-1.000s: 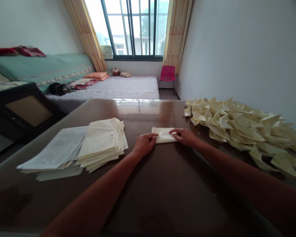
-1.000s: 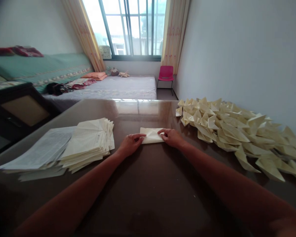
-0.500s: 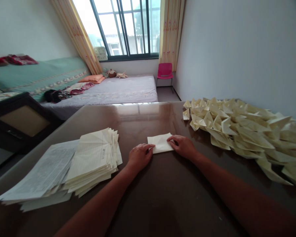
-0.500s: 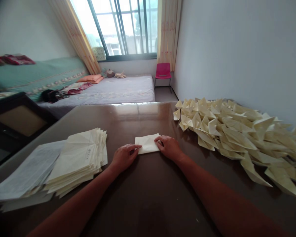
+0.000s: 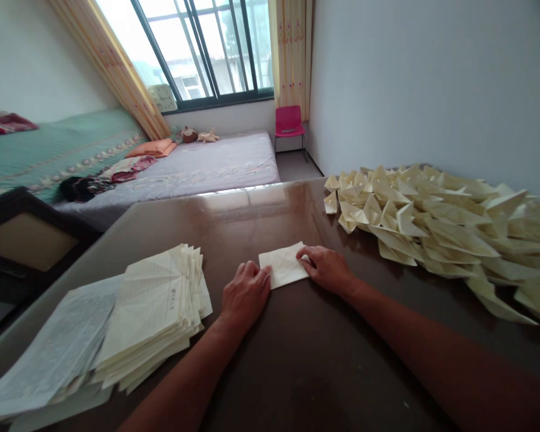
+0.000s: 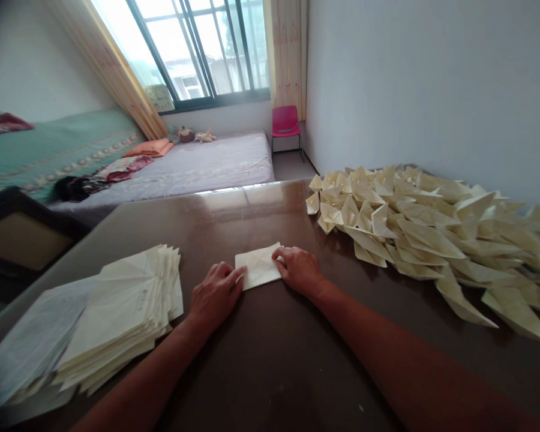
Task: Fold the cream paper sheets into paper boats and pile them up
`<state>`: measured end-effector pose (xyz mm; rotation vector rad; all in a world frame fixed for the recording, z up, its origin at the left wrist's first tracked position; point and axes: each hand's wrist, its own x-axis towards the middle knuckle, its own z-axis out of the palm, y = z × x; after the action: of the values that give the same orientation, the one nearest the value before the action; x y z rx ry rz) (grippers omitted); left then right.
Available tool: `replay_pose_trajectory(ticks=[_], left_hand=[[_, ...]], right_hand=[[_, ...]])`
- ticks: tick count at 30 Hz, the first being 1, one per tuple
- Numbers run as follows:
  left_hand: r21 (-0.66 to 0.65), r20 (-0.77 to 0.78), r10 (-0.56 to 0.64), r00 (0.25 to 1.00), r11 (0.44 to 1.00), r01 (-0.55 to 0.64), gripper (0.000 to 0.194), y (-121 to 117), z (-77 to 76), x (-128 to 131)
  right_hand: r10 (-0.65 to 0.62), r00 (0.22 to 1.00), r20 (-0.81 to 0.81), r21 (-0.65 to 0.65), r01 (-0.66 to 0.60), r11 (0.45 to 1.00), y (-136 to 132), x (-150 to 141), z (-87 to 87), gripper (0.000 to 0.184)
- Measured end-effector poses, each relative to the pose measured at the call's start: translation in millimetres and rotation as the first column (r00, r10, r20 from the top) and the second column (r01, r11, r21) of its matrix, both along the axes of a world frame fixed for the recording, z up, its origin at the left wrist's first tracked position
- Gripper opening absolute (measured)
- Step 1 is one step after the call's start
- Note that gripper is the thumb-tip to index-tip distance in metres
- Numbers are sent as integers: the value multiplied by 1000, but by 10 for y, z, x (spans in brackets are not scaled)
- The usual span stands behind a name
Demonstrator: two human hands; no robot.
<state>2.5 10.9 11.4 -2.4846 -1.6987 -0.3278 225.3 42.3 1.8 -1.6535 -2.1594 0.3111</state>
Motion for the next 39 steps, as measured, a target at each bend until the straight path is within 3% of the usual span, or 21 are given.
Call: replay_pose_trajectory(ticks=[3, 5, 7, 13, 20, 24, 26, 29, 31, 35, 39], left_hand=[[96, 7, -220, 976, 971, 218, 32, -29, -43, 44], [71, 23, -358, 934, 932, 355, 34, -71, -82, 102], [14, 45, -404, 914, 915, 404, 36, -117, -115, 160], [-70, 66, -413, 908, 906, 417, 42, -171, -126, 207], [-59, 72, -423, 903, 902, 427, 41, -166, -140, 209], [-52, 81, -435, 897, 897, 440, 41, -161, -163, 212], [-40, 87, -439, 894, 895, 443, 41, -158, -176, 213], [-24, 116, -447, 887, 892, 452, 40, -152, -197, 212], [-26, 127, -450, 884, 889, 457, 41, -147, -211, 210], [-47, 126, -445, 887, 890, 453, 44, -146, -226, 195], [-52, 117, -421, 899, 902, 429, 42, -152, -211, 133]], right_hand=[[3, 1000, 3, 5, -3, 1000, -5, -8, 4, 21], [3, 1000, 9, 14, -3, 1000, -12, -10, 4, 21], [1, 1000, 16, 24, -2, 1000, -18, -9, 3, 21], [9, 999, 51, 36, -11, 999, -27, 0, 5, 23], [21, 995, 93, 29, -23, 999, -70, 25, 33, 22], [0, 990, 143, 133, -19, 991, -148, 35, 123, 27], [64, 979, 192, 169, -97, 981, -207, -12, 167, 30], [286, 919, 270, 89, -319, 943, -329, -115, 172, 33], [353, 888, 294, 76, -390, 918, -431, -143, 122, 42], [324, 899, 295, 68, -358, 931, -648, -41, -15, 73], [190, 920, 341, 61, -224, 973, -802, 67, -25, 64]])
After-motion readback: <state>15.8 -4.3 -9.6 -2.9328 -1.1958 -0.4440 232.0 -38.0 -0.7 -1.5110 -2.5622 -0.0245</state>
